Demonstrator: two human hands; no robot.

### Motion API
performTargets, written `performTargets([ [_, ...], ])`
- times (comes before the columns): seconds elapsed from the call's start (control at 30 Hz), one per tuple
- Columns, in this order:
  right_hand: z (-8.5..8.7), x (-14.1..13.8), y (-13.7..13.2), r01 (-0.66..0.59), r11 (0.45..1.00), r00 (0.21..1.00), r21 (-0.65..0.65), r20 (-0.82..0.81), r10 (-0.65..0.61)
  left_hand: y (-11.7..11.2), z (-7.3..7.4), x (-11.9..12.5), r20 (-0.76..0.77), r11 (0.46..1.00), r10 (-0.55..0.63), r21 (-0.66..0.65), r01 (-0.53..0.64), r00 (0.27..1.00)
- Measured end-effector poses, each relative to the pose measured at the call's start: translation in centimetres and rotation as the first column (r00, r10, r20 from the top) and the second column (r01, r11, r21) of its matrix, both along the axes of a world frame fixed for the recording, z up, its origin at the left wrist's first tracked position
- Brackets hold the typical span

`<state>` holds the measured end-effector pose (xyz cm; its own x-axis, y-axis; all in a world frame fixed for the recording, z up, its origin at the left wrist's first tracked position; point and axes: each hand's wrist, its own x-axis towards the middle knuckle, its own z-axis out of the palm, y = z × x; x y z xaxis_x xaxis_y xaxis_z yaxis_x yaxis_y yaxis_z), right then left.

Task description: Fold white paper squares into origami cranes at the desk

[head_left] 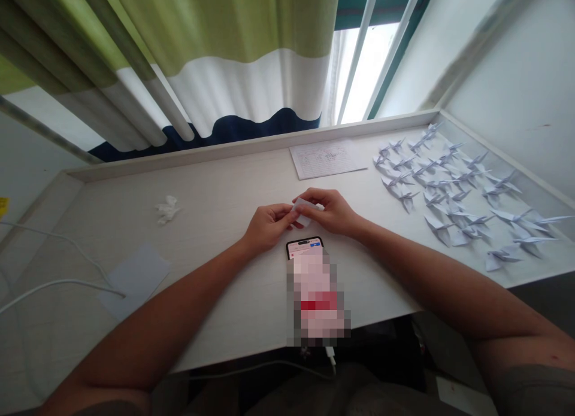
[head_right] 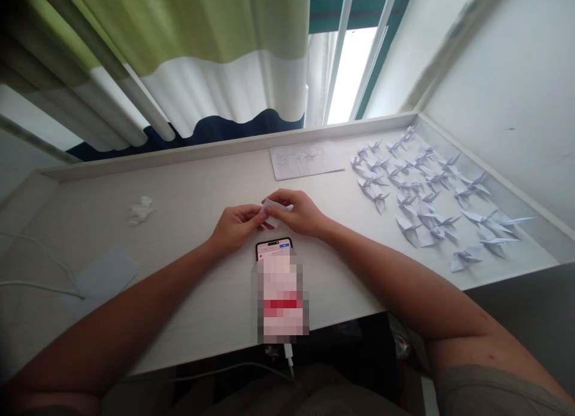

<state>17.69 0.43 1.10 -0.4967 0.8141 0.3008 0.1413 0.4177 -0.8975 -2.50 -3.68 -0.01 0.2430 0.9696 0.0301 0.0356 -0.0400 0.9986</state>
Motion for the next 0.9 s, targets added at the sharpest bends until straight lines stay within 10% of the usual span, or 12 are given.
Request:
performTargets([
  [0.9, -0.90, 0.11, 0.67, -0.052, 0.971, 0.970, -0.235, -0.244, -0.007, 0.45, -0.02, -0.46, 0.018, 0.995, 0.036, -0.097, -0.034, 0.999],
])
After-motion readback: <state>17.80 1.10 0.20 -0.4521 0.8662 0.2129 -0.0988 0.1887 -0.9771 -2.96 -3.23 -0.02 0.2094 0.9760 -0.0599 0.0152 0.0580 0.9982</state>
